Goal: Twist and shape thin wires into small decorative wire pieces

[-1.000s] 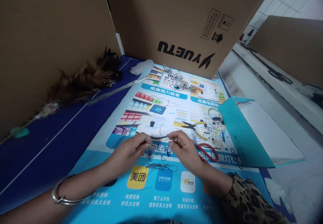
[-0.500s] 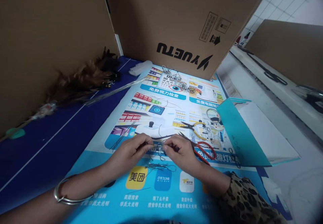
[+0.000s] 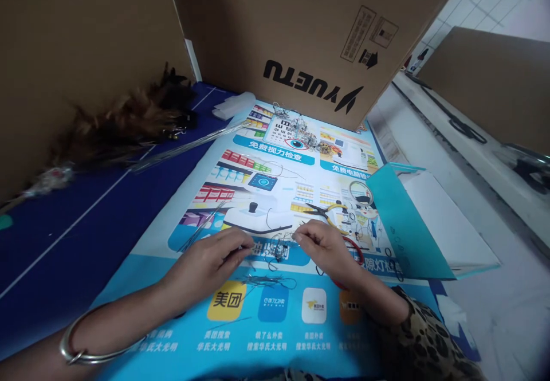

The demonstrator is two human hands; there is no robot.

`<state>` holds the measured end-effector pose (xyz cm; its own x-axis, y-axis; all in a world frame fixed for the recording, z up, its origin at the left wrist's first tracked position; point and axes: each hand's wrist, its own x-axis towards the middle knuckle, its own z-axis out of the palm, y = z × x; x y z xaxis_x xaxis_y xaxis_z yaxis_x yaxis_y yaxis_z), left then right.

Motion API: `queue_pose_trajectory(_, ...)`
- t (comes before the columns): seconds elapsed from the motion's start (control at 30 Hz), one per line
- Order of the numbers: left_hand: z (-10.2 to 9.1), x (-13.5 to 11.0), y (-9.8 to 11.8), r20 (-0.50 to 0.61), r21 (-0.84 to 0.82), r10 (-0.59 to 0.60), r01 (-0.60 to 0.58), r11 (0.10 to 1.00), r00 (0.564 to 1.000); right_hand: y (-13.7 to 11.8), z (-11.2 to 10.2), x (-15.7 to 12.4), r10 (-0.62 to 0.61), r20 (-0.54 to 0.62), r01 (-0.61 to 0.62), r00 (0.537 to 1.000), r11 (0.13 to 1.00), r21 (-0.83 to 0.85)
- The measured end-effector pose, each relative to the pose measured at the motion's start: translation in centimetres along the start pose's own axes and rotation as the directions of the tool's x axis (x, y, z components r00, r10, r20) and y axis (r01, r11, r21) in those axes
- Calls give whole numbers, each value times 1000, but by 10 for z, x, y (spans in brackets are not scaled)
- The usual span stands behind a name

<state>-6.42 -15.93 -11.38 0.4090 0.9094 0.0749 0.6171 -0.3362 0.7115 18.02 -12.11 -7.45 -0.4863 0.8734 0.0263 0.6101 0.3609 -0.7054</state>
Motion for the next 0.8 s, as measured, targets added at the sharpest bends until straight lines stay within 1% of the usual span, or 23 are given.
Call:
queue_pose_trajectory(0.13,0,-1,0,20,116,3,-5,993,1000,-3,-12,0,-1,179,26,984,990,-138)
queue_pose_trajectory(0.23,2,-2,-1,47,203,39,-48,978,998,-6,-20,-1,26,277,43,961,970,-240)
queue_pose_trajectory(0.27,3,-3,-2,56,222,52,-63,973,997,-6,-23,-2,43,282,37,958,961,-273)
queue_pose_trajectory(0.33,4,-3,-3,65,242,66,-80,967,996,-6,-29,-4,85,253,8,964,939,-345)
queue_pose_trajectory(0.5,4,0,0,41,223,68,-76,972,997,-2,-49,-16,151,171,-44,974,860,-509)
queue_pose_trajectory(0.57,3,3,2,20,224,59,-62,973,998,2,-54,-21,184,175,-51,967,815,-577)
queue_pose_trajectory(0.7,5,6,3,-39,283,69,-55,957,997,7,-56,-30,251,238,-30,938,746,-666)
queue_pose_trajectory(0.8,7,9,4,-10,327,91,-82,941,996,9,-53,-33,248,241,-16,938,727,-686)
